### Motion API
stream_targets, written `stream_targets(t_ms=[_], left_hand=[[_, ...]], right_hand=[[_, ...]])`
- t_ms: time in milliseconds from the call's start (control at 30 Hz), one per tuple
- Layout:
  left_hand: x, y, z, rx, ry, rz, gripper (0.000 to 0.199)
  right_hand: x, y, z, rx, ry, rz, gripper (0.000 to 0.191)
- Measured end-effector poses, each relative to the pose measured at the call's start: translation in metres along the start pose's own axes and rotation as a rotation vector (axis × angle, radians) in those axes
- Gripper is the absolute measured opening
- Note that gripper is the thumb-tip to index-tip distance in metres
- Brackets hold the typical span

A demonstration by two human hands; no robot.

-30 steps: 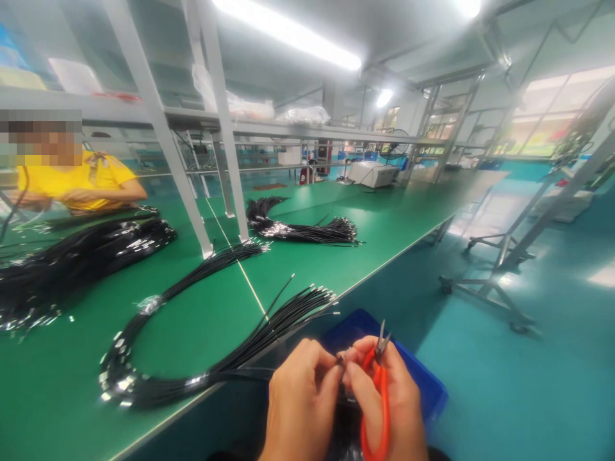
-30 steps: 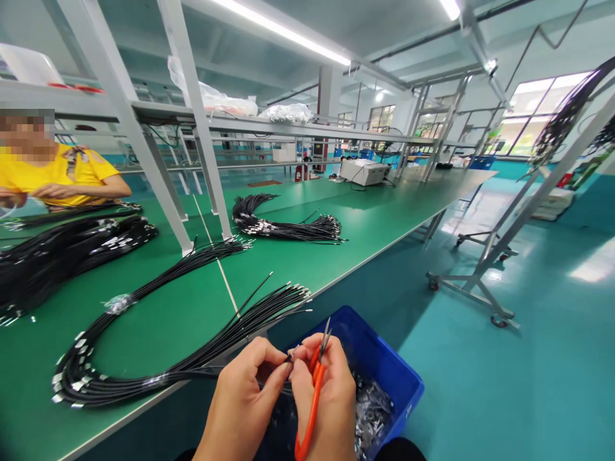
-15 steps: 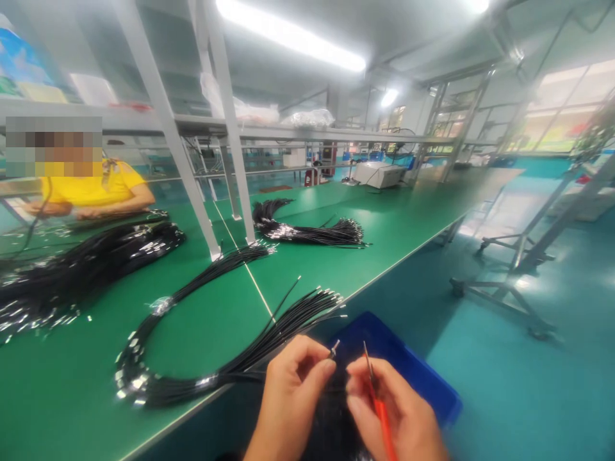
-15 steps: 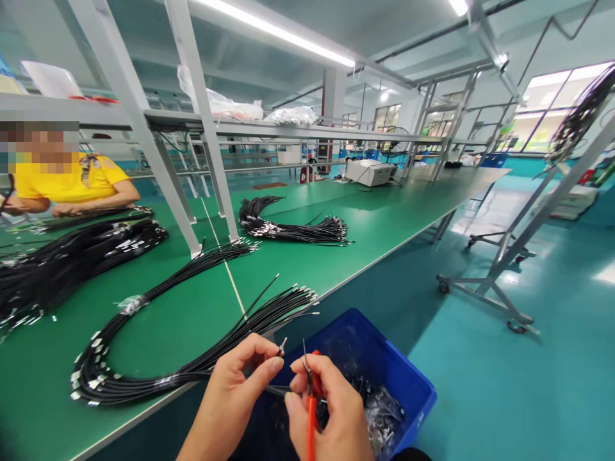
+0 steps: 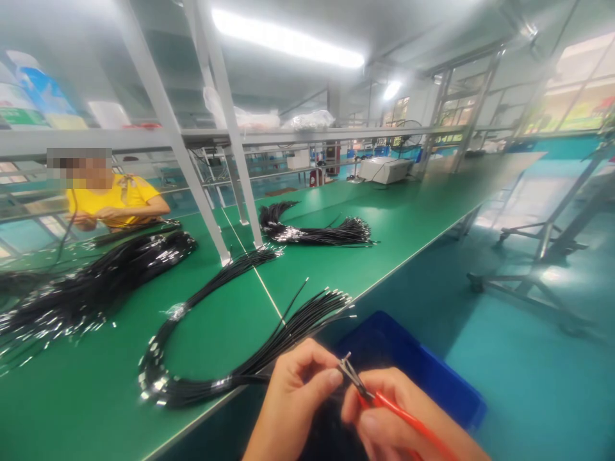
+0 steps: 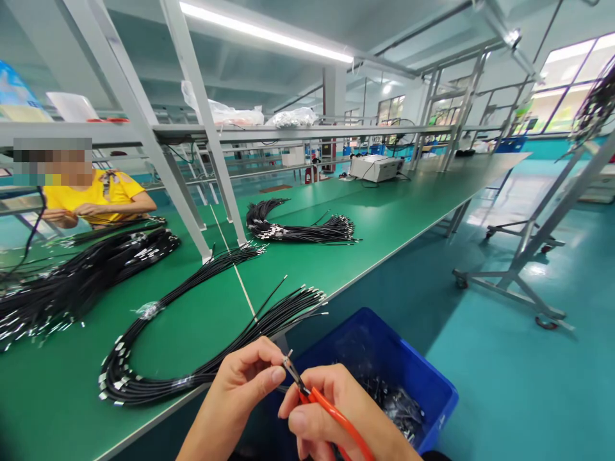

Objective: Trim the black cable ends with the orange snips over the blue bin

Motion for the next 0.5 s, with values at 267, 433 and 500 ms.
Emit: stream_targets(t_ms=[267, 433, 500], left_hand=[[0.003, -0.001, -0.002, 0.009, -0.034, -0.049, 0.012], [-0.001, 0.002, -0.001, 0.002, -0.040, -0.087, 0.011], [-0.004, 0.003, -0.001, -0.008, -0.030, -0.092, 0.010]], right_hand=[[-0.009, 0.000, 0.004, 0.059, -0.048, 0.063, 0.039], [-0.004, 0.005, 0.001, 0.077, -0.068, 0.262, 0.028], [-0.002, 0.010, 0.002, 0.127, -0.048, 0.305, 0.028]])
Point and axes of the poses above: each hand's wrist, its own z-axis away from the middle knuckle, its own y-axis out of the back of the hand, x = y × z, the point moved 7 cm from there along -z, towards the middle knuckle, and after that the axes turned 6 degrees about z, right-handed, at the moved point
